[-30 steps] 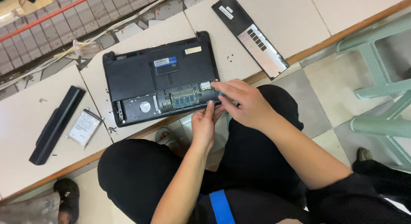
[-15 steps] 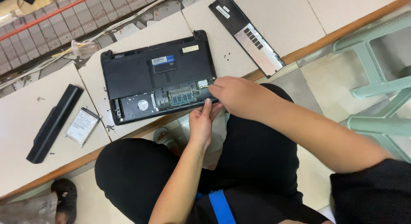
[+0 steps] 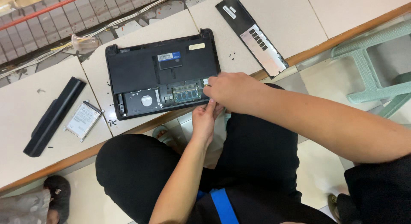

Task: The person uses a screwdriver to remove screws from the back panel of a laptop, then removes the panel to access the internal components. They proceed to unscrew and remove a hard drive from the laptop chassis.

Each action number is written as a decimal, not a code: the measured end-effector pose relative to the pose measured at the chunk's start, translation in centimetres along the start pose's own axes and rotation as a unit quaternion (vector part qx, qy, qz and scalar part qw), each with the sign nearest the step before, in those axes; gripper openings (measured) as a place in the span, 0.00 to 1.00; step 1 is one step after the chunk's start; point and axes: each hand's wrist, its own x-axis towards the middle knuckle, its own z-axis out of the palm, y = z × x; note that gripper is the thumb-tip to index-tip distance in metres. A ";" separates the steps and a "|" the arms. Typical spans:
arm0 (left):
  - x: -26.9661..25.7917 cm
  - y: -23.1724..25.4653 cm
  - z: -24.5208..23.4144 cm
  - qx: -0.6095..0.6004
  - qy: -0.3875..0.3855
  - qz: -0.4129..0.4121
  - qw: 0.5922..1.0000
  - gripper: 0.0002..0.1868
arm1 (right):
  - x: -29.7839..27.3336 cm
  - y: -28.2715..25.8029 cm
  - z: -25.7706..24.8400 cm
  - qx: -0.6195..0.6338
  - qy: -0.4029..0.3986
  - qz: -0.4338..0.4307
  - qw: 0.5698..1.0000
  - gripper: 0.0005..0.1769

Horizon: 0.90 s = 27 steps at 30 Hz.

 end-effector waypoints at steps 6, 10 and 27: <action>-0.3 0.1 -0.3 0.011 -0.013 -0.001 1.000 0.18 | -0.2 -0.2 1.3 -0.066 -0.062 0.066 0.994 0.08; 1.0 -1.3 -1.1 -0.001 -0.031 -0.005 0.999 0.19 | 0.2 -0.4 -0.8 0.005 -0.096 0.093 0.991 0.11; -0.9 1.3 -0.5 0.001 -0.068 -0.022 0.997 0.25 | 0.5 0.9 -0.2 0.015 -0.207 0.170 0.963 0.19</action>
